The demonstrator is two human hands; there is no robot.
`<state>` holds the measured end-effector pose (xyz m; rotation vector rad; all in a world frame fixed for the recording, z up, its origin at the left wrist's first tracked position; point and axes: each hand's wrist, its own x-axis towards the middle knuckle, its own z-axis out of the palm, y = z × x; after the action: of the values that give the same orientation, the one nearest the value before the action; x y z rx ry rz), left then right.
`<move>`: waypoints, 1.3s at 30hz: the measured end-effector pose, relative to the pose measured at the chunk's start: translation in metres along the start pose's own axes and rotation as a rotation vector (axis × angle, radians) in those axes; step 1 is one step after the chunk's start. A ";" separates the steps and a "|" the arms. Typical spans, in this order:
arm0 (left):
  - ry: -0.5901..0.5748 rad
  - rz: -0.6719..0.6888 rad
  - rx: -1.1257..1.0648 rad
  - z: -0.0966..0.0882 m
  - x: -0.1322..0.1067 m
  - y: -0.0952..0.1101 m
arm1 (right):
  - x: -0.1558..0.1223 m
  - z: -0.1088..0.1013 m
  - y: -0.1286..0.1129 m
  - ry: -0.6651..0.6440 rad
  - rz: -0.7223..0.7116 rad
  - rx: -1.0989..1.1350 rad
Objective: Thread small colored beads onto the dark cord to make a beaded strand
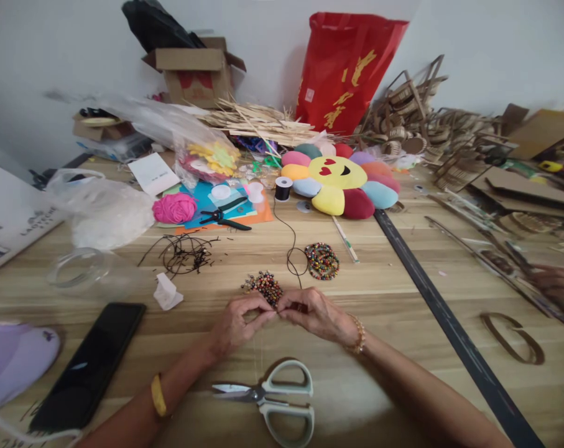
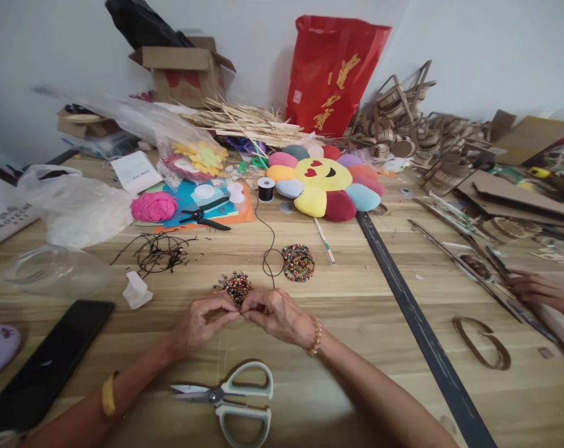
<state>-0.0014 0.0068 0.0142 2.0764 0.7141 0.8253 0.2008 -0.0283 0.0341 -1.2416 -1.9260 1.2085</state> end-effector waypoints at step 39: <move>-0.196 0.214 0.677 0.024 0.013 -0.007 | 0.010 0.002 0.033 0.214 0.008 0.335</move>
<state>0.0228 0.0089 0.0008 2.8337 0.7354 0.5135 0.2089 -0.0145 0.0032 -1.1481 -1.4945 1.2830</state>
